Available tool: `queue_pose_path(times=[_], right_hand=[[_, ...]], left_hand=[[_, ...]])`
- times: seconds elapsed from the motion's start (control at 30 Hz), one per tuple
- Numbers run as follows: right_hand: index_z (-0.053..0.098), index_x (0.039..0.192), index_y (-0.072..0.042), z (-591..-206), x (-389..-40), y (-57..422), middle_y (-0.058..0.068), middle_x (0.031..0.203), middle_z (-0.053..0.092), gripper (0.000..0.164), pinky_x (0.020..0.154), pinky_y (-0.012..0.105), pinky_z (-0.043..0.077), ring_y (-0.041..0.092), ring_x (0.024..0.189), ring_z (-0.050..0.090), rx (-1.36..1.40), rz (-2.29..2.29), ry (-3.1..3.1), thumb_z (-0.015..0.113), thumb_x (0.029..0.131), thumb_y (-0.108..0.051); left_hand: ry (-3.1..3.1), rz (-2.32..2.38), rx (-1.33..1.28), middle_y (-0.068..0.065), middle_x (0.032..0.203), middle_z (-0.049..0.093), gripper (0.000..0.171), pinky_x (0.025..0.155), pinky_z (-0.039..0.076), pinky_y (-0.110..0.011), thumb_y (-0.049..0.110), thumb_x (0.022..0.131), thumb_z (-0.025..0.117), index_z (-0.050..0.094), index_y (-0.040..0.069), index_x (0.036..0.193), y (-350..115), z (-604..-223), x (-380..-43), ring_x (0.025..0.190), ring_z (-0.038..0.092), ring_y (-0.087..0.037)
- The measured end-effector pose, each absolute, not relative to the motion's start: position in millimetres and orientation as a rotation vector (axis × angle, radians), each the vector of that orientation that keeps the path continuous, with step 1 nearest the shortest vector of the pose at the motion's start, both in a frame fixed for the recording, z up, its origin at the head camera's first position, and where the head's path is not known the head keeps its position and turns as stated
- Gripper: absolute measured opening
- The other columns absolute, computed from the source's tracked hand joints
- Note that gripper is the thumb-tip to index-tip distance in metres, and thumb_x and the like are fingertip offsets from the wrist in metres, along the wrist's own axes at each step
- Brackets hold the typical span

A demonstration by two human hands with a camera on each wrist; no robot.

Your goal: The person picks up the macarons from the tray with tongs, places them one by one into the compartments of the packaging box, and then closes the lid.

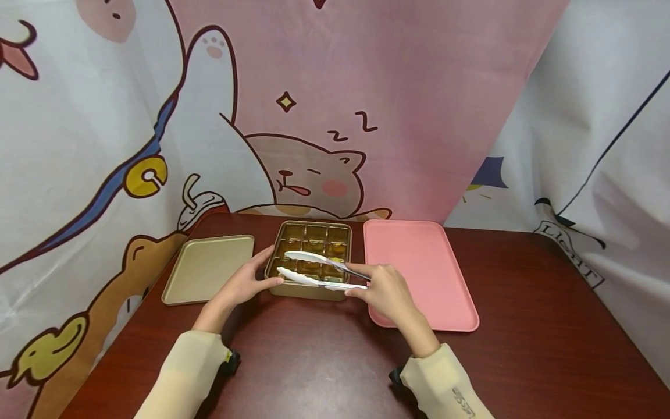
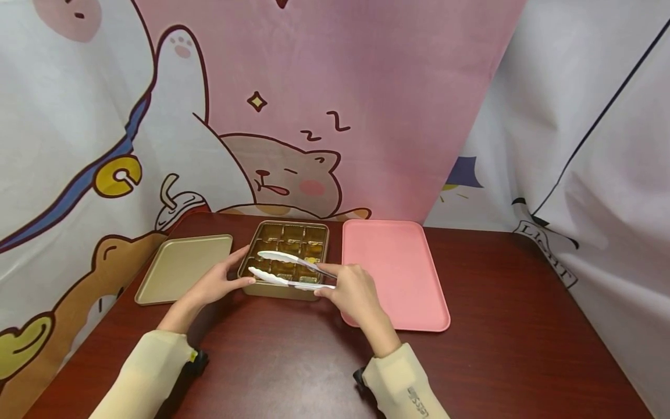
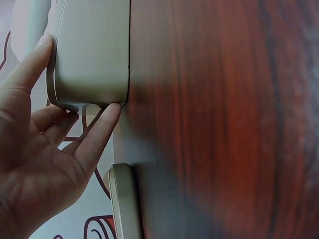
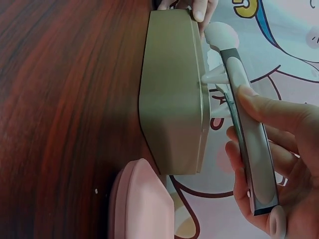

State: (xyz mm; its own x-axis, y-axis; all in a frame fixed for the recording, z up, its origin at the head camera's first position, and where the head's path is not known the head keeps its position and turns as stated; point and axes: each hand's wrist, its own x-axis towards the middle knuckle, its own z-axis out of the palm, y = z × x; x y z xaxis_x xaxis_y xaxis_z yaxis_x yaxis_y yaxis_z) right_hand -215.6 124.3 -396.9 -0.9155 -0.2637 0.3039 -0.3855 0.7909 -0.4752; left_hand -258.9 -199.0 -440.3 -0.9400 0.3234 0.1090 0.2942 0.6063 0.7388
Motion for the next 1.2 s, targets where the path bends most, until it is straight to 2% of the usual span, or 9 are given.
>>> queue_pose_path(times=[0.07,0.13,0.3,0.47,0.7,0.83,0.93,1.2], right_hand=[[0.075,0.121,-0.025,-396,-216,124,-0.009,0.048,0.045,0.055,0.054,0.03,0.037,0.007,0.047,0.036,0.502,0.808,-2.77,0.09,0.069,-0.032],[0.075,0.121,-0.025,-395,-216,125,-0.01,0.048,0.044,0.055,0.055,0.03,0.038,0.007,0.048,0.035,0.499,0.809,-2.766,0.09,0.069,-0.032],[0.074,0.122,-0.023,-391,-217,130,-0.006,0.055,0.057,0.054,0.059,0.031,0.042,0.008,0.052,0.041,0.486,0.826,-2.768,0.089,0.071,-0.031],[0.074,0.123,-0.021,-386,-218,144,-0.002,0.078,0.075,0.053,0.061,0.031,0.043,0.01,0.064,0.057,0.453,0.867,-2.743,0.088,0.073,-0.029],[0.075,0.121,-0.018,-377,-219,172,0.002,0.083,0.075,0.052,0.061,0.032,0.044,0.017,0.071,0.064,0.397,0.881,-2.675,0.089,0.072,-0.025],[0.073,0.123,-0.015,-374,-220,189,0.006,0.098,0.078,0.053,0.069,0.039,0.053,0.023,0.084,0.072,0.356,0.904,-2.664,0.089,0.073,-0.023],[0.072,0.125,-0.014,-372,-219,204,0.008,0.105,0.078,0.054,0.074,0.043,0.055,0.024,0.088,0.073,0.325,0.897,-2.656,0.088,0.074,-0.021],[0.071,0.126,-0.011,-369,-211,244,0.014,0.1,0.078,0.055,0.068,0.035,0.05,0.026,0.085,0.071,0.212,0.811,-2.639,0.088,0.074,-0.021]], left_hand=[[2.785,1.264,0.534,-0.025,0.162,0.027,0.086,0.117,0.025,-0.063,0.023,0.09,0.075,0.026,-0.003,0.156,-198,-440,-259,0.146,0.032,-0.046],[2.785,1.258,0.532,-0.025,0.162,0.027,0.086,0.117,0.026,-0.063,0.024,0.09,0.075,0.026,-0.003,0.156,-198,-439,-259,0.146,0.032,-0.046],[2.782,1.257,0.526,-0.025,0.162,0.026,0.087,0.117,0.026,-0.062,0.023,0.09,0.075,0.026,-0.003,0.156,-198,-440,-259,0.146,0.031,-0.045],[2.786,1.257,0.531,-0.025,0.162,0.026,0.087,0.117,0.026,-0.062,0.023,0.09,0.075,0.026,-0.004,0.156,-197,-441,-259,0.146,0.032,-0.045],[2.793,1.249,0.523,-0.025,0.162,0.025,0.087,0.117,0.026,-0.062,0.024,0.091,0.074,0.025,-0.003,0.156,-197,-441,-258,0.146,0.031,-0.046],[2.794,1.243,0.514,-0.025,0.162,0.025,0.086,0.117,0.026,-0.063,0.025,0.091,0.074,0.025,-0.003,0.156,-197,-440,-257,0.147,0.03,-0.046],[2.798,1.231,0.507,-0.025,0.163,0.025,0.086,0.116,0.027,-0.063,0.026,0.091,0.073,0.025,-0.002,0.157,-196,-440,-256,0.147,0.03,-0.046],[2.795,1.226,0.493,-0.024,0.163,0.024,0.086,0.116,0.027,-0.064,0.028,0.092,0.073,0.024,0.001,0.158,-196,-440,-256,0.147,0.029,-0.046]])
